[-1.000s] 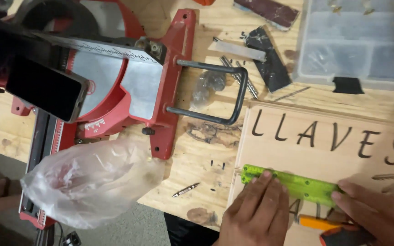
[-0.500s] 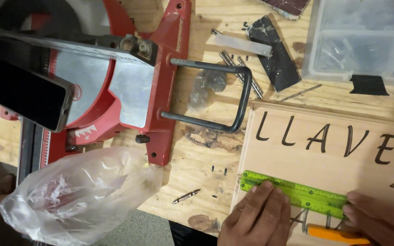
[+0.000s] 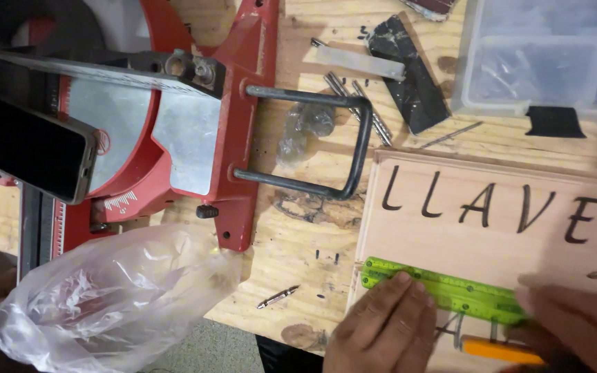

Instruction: Measuring and marking positions for hooks on wooden signs using a ruler, tape measure, and pencil.

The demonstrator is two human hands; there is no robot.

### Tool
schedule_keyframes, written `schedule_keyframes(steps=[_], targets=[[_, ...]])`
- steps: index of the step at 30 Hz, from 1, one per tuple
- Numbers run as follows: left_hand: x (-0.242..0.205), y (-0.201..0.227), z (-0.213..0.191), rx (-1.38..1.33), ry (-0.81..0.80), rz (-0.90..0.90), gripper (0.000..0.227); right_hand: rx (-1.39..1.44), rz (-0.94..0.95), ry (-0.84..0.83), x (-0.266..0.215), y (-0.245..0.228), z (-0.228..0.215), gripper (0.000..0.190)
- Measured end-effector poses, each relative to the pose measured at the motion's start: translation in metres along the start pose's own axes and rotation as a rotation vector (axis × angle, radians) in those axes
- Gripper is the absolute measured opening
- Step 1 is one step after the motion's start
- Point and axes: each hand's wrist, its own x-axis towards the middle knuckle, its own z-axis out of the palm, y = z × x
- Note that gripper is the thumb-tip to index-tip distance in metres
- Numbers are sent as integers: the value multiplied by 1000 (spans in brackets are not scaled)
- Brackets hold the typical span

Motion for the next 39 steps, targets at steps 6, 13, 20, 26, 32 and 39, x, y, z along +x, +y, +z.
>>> schedule_keyframes(steps=[6, 13, 20, 26, 32, 39], targets=[[-8, -25, 6, 62, -350, -495, 26, -131, -124, 161, 32, -7, -5, 55], [-8, -18, -23, -167, 19, -449, 43, -626, 445, -371, 51, -45, -32, 27], [75, 5, -75, -1011, 123, -76, 23, -362, 106, 100, 19, -59, -39, 49], [152, -23, -25, -704, -650, 391, 32, -108, -443, 335, -4, -23, -46, 50], [141, -58, 43, -633, -543, 484, 50, -584, -624, 236, 34, -54, -48, 69], [61, -62, -58, -396, -338, 199, 39, -656, -612, 270, 56, -34, -39, 36]])
